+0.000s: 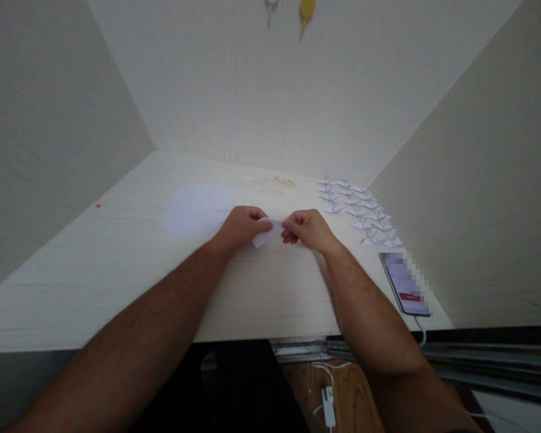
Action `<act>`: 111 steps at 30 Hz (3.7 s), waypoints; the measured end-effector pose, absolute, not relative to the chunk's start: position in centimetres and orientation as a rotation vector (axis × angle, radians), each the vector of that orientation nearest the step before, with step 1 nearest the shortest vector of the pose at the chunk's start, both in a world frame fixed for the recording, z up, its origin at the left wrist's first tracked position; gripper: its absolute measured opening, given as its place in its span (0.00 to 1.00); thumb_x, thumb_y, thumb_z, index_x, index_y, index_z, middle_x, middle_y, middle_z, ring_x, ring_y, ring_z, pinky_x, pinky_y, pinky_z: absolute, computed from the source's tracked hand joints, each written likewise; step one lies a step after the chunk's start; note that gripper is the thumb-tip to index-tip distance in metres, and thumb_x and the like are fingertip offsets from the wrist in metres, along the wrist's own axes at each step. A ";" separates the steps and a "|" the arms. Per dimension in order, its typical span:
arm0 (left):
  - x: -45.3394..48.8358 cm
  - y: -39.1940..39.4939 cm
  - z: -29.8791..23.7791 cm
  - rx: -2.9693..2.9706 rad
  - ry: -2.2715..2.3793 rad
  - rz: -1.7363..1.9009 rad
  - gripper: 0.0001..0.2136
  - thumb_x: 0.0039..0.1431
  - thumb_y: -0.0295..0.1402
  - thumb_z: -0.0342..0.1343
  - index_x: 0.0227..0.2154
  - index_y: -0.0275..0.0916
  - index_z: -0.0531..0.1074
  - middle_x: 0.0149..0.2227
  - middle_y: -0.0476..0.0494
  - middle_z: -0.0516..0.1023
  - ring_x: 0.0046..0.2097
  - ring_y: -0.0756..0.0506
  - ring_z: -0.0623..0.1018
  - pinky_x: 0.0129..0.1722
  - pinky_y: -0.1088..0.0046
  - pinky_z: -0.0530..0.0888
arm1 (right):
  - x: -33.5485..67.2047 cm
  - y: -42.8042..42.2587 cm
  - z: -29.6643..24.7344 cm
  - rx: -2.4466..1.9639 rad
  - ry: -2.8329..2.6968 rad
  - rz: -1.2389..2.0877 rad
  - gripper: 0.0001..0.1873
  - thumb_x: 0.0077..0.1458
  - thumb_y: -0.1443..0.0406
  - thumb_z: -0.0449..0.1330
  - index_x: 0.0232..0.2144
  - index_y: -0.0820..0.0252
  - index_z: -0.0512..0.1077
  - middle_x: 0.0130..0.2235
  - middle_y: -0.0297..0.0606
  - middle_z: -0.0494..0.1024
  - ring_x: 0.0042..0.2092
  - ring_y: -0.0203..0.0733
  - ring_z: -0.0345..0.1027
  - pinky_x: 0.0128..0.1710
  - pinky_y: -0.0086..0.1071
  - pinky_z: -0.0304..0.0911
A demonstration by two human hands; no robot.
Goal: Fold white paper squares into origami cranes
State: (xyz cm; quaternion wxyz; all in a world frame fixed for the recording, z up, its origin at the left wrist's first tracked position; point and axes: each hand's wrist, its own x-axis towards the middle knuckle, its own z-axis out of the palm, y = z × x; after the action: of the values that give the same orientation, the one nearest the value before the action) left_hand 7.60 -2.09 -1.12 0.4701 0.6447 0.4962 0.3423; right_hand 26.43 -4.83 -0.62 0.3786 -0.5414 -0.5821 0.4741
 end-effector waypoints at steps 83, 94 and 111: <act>7.8 -2.2 -1.0 1.595 1.056 1.002 0.05 0.46 0.30 0.61 0.27 0.35 0.74 0.21 0.51 0.74 0.22 0.53 0.70 0.22 0.78 0.65 | 26.8 -4.5 -1.3 -1.226 -1.444 0.956 0.19 0.47 0.52 0.65 0.29 0.63 0.77 0.23 0.35 0.76 0.21 0.32 0.65 0.20 0.25 0.59; 7.6 -2.6 -0.3 1.663 1.093 0.887 0.04 0.49 0.28 0.57 0.23 0.34 0.75 0.18 0.50 0.74 0.18 0.55 0.66 0.20 0.80 0.62 | 26.5 -4.8 -1.1 -1.300 -1.557 0.919 0.13 0.50 0.58 0.62 0.27 0.64 0.76 0.20 0.34 0.75 0.20 0.33 0.67 0.19 0.24 0.59; 7.6 -2.1 -1.1 1.509 1.124 0.925 0.05 0.45 0.29 0.56 0.18 0.36 0.71 0.15 0.49 0.71 0.18 0.53 0.65 0.18 0.77 0.57 | 26.1 -4.8 -1.4 -1.117 -1.571 0.959 0.11 0.48 0.62 0.63 0.34 0.58 0.81 0.27 0.34 0.79 0.24 0.31 0.69 0.24 0.26 0.67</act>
State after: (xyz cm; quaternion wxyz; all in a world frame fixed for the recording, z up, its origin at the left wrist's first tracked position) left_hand 7.56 -2.05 -1.14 0.4988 0.6238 0.4645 0.3824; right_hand 26.11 -4.79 -1.38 0.4745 -0.4569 -0.6422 0.3920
